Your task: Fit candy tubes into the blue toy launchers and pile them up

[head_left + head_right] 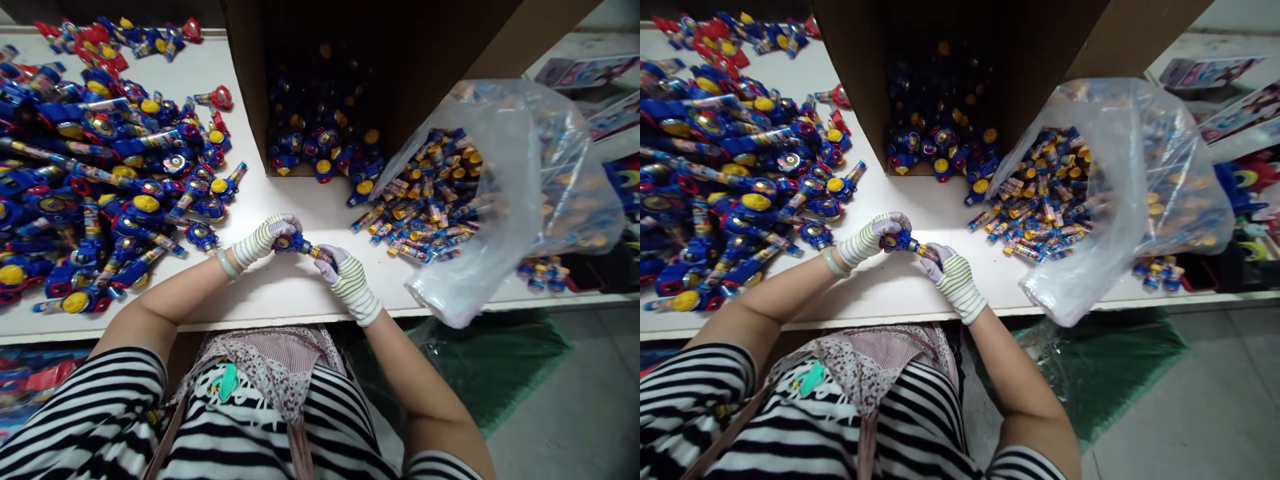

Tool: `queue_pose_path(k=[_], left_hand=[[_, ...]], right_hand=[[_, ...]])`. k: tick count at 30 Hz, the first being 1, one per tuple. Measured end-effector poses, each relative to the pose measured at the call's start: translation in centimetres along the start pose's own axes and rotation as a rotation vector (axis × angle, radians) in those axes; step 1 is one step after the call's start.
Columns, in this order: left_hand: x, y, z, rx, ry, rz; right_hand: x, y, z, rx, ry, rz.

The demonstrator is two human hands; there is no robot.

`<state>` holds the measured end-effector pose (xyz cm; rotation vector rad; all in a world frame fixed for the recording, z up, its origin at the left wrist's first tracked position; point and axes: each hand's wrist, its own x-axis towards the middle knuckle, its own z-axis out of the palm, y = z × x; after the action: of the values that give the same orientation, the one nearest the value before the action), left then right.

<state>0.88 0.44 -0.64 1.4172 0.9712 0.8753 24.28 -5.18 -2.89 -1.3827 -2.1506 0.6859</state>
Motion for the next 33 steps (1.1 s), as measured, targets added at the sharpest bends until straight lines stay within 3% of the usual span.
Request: queue_pose_path(k=[7, 15, 18, 21, 24, 26, 28, 31, 33], left_hand=[[-0.5, -0.8, 0.3, -0.112, -0.054, -0.014], [-0.1, 1.0, 0.8, 0.014, -0.095, 0.033], [-0.1, 1.6, 0.8, 0.054, -0.166, 0.011], [-0.4, 2.2, 0.7, 0.093, -0.251, 0.008], [-0.6, 2.5, 0.5, 0.179, -0.259, 0.102], [-0.3, 2.2, 0.2, 0.219, -0.296, 0.111], [0.2, 1.8, -0.1, 0.23, -0.308, 0.039], [0.5, 1.1, -0.4, 0.22, -0.214, -0.042], [0.2, 0.8, -0.4, 0.176, -0.18, -0.036]], right_hand=[[0.2, -1.8, -1.1, -0.305, -0.192, 0.0], [0.1, -2.5, -1.5, -0.442, -0.252, 0.058], [-0.1, -2.5, -1.4, -0.257, -0.244, 0.074], [-0.5, -2.4, -0.8, 0.157, -0.277, 0.106], [-1.2, -2.3, 0.4, 0.656, -0.362, 0.298], [-1.2, -2.1, 1.1, 0.821, -0.424, 0.414], [-0.9, -1.8, 1.3, 0.714, -0.402, 0.405], [-0.2, -1.6, 0.8, 0.291, -0.242, 0.264], [0.0, -1.8, 0.7, 0.214, -0.223, 0.191]])
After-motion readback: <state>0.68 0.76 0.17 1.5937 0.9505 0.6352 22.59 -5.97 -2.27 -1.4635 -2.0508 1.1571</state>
